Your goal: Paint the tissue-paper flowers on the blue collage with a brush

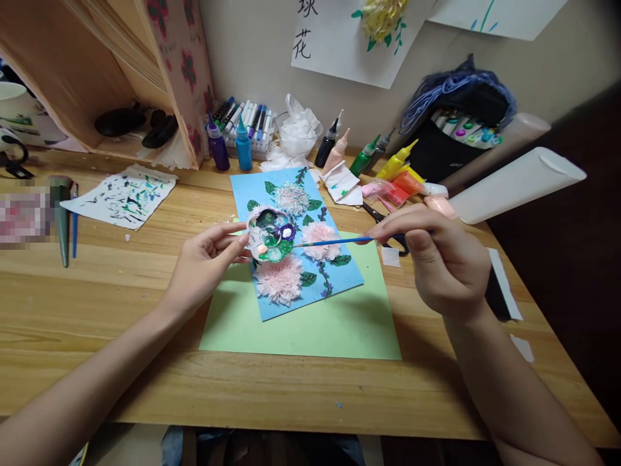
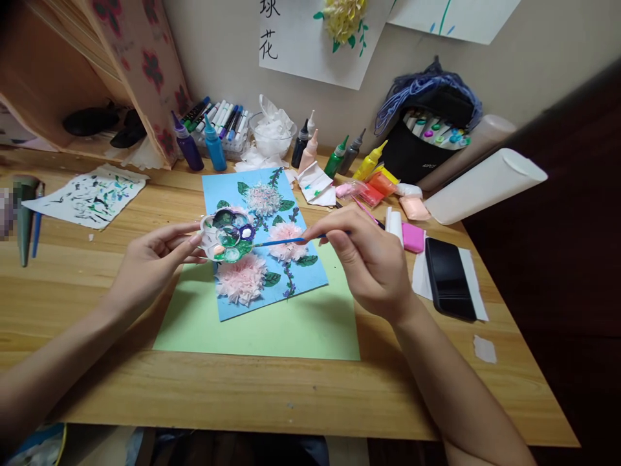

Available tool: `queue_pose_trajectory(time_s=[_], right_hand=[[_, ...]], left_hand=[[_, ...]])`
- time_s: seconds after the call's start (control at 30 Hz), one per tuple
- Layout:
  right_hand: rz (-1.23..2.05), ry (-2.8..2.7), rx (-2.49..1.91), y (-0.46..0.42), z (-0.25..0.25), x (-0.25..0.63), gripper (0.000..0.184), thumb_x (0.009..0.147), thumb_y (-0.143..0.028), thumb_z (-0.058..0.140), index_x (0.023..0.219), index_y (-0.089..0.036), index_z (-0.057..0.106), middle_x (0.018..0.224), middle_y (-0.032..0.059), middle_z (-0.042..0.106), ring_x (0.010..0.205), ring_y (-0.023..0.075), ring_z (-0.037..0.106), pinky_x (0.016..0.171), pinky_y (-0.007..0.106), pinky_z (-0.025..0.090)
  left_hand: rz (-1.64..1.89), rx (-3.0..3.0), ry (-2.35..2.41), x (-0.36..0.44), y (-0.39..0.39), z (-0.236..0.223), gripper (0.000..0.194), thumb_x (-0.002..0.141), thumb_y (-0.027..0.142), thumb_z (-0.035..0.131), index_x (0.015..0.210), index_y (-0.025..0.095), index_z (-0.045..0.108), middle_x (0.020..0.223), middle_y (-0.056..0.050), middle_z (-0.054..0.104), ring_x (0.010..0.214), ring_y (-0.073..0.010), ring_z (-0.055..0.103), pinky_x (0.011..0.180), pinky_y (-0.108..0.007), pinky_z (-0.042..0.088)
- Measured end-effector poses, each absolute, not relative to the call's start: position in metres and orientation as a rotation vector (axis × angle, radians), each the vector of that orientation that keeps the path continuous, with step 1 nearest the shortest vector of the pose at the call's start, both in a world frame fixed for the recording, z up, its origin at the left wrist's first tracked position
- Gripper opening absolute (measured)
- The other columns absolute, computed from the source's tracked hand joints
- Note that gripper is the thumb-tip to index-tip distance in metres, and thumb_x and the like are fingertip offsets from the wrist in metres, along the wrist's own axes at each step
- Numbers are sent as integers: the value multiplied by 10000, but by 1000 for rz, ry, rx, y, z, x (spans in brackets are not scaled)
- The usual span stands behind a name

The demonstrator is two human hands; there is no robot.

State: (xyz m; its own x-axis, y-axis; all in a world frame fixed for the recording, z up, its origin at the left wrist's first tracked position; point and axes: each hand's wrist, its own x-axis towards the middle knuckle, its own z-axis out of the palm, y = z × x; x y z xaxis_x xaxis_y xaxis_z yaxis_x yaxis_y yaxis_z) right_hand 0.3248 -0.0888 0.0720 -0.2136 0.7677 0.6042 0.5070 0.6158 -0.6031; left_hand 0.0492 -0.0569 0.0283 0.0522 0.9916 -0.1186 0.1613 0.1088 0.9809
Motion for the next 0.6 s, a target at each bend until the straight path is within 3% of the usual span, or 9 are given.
queue_pose_trajectory(time_s=[0.33,0.5,0.6], right_hand=[[363,-1890,-1005,-89,74,326,253,907,-238,429,981,-324,655,829,14,679,787,192,621,652,372,474],[160,-1569,-1026,-84,79,332,239,900,-302,462,804,-286,680,693,22,623,614,170,581,532,355,400],[114,-1600,-1119,-83,80,337,244,897,-304,465,759,-292,666,645,17,618,591,175,564,550,365,399]], left_hand=[[990,1289,1349,50,-58,30,416,740,448,674,1054,176,655,920,-75,726,722,-167,691,711,-275,576],[993,1282,1361,49,-56,28,422,734,445,680,1057,175,656,926,-66,723,742,-170,693,718,-274,577],[1000,1275,1356,49,-55,28,401,735,434,683,1049,185,659,940,-56,722,733,-159,692,715,-263,576]])
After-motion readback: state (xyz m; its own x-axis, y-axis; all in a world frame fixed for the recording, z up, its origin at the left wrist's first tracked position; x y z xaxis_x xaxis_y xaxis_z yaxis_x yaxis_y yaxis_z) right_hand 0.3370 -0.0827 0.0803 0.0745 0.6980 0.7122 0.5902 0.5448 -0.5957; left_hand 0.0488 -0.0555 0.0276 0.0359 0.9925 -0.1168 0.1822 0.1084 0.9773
